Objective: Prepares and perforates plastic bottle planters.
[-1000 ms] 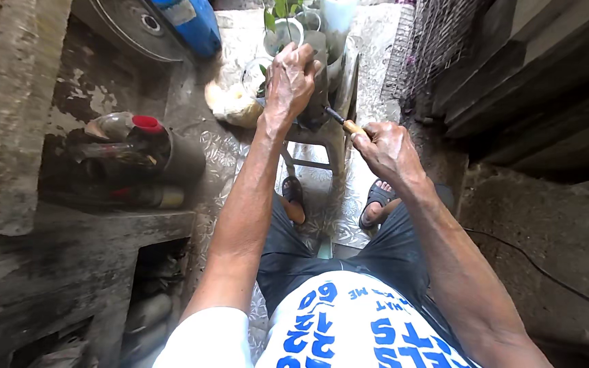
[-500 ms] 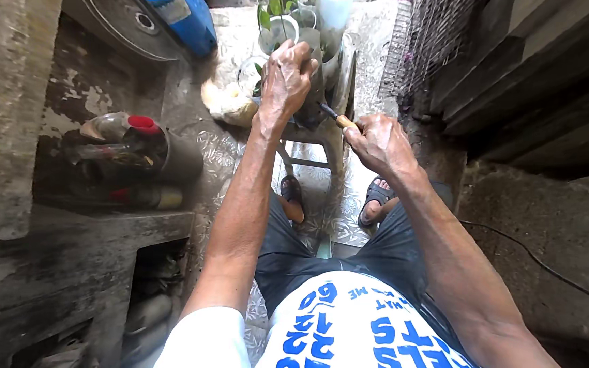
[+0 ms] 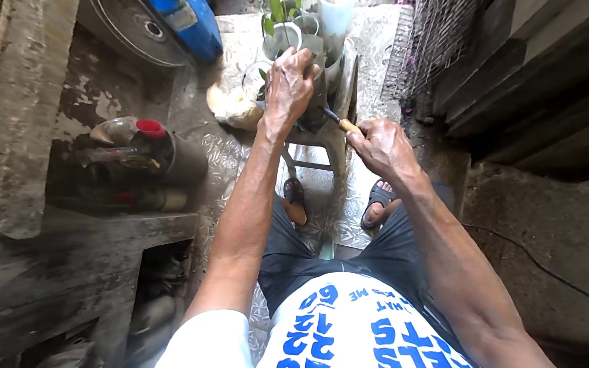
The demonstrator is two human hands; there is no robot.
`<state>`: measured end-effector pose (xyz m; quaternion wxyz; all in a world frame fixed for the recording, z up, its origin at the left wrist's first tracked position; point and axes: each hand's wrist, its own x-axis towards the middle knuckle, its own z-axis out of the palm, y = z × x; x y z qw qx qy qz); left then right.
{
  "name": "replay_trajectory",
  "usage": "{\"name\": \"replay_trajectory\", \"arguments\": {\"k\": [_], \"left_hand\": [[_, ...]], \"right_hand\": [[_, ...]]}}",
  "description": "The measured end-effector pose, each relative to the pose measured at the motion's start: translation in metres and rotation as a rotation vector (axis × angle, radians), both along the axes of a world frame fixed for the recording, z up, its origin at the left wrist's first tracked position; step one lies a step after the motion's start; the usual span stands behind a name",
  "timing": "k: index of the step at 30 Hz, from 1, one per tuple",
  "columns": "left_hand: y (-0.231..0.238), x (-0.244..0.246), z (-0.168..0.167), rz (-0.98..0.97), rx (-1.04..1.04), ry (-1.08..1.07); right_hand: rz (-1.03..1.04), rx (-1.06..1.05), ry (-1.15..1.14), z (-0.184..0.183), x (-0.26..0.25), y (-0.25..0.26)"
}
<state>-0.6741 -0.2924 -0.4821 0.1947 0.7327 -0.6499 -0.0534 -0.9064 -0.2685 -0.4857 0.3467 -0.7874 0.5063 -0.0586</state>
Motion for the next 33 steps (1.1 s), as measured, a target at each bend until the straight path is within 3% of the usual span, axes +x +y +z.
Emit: {"name": "replay_trajectory", "arguments": {"k": [7, 33], "left_hand": [[-0.003, 0.001, 0.002, 0.011, 0.039, 0.019], [-0.004, 0.003, 0.003, 0.004, 0.052, 0.03]], "right_hand": [[-0.036, -0.054, -0.076, 0.017, -0.013, 0.005], [-0.041, -0.032, -0.04, 0.012, 0.008, 0.001]]}}
